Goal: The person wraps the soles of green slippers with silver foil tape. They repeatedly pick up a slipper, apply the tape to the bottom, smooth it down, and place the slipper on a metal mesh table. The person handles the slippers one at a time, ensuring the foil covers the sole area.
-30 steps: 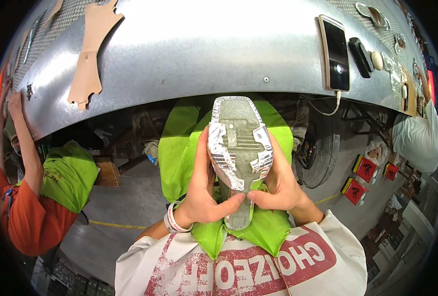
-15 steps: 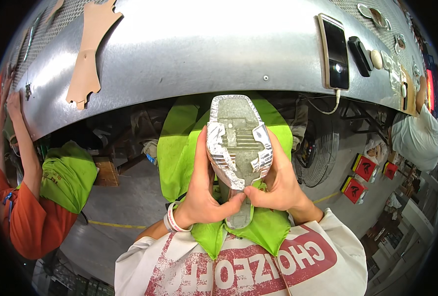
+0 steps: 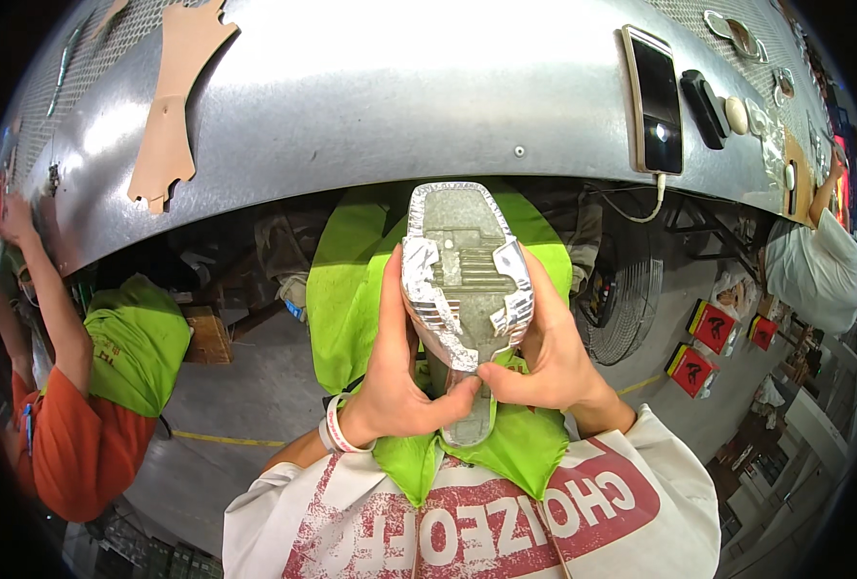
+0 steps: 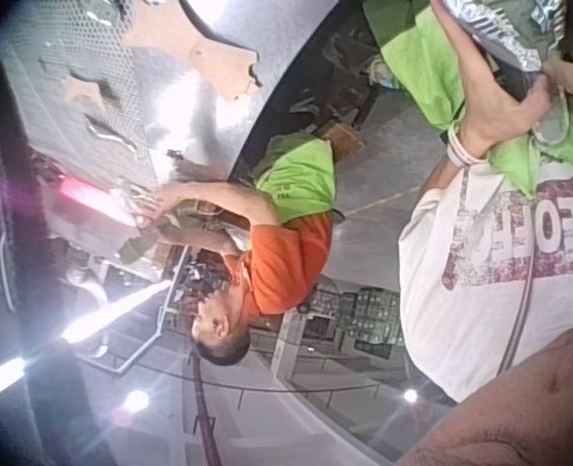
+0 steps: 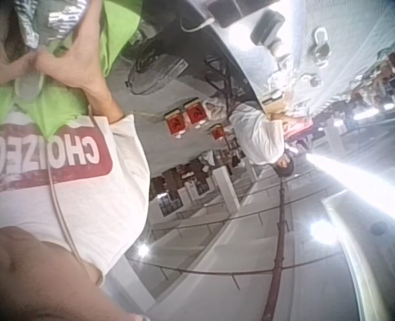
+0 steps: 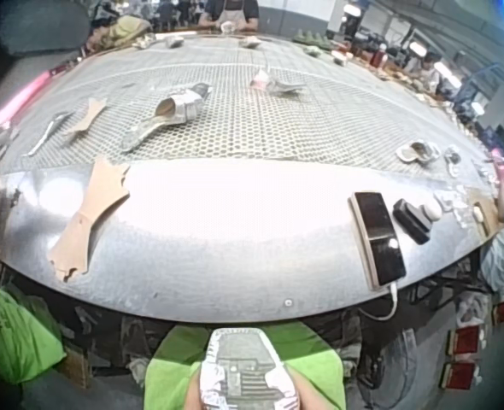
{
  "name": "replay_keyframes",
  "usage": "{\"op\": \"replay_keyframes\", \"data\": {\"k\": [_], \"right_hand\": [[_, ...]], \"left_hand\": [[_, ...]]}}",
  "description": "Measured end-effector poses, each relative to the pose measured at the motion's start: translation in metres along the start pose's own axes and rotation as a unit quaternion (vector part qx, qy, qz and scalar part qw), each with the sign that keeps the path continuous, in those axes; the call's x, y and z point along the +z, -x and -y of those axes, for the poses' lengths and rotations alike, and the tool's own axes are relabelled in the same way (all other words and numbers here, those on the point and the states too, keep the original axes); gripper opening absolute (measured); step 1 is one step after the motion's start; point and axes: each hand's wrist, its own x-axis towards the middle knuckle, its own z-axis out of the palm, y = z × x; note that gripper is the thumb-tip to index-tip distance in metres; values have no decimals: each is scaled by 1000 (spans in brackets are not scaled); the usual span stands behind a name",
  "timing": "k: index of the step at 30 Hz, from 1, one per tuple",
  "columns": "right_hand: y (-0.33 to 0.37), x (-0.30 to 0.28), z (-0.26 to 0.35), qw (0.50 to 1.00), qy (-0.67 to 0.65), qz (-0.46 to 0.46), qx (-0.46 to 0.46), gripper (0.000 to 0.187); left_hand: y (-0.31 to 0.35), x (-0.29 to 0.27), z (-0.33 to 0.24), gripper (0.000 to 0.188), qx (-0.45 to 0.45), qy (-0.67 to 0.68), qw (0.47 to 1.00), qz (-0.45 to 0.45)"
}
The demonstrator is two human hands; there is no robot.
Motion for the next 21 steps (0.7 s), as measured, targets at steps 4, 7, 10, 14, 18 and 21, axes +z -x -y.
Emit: {"op": "replay_keyframes", "data": {"k": [4,7,10,14,18,21], "right_hand": [[-2,2,3,1000,14,-4,3,106],[0,4,4,1000,25,-14,4,105],[-1,2,4,999,51,-15,-10,104],[-1,6,3,998,58,-26,-15,104],[-2,3,-3,998,59,1,-33,105],[-5,1,3,998,33,42,-26,110]], "left_hand": [[0,0,0,117,-2,-4,1000,-2],[0,1,-1,116,3,-23,1000,1],[0,0,0,118,3,-21,1000,7],[-1,-7,8,120,-10,61,998,1],[2,-49,37,108,-174,186,957,137],[-11,-57,40,92,-193,194,937,217]]}}
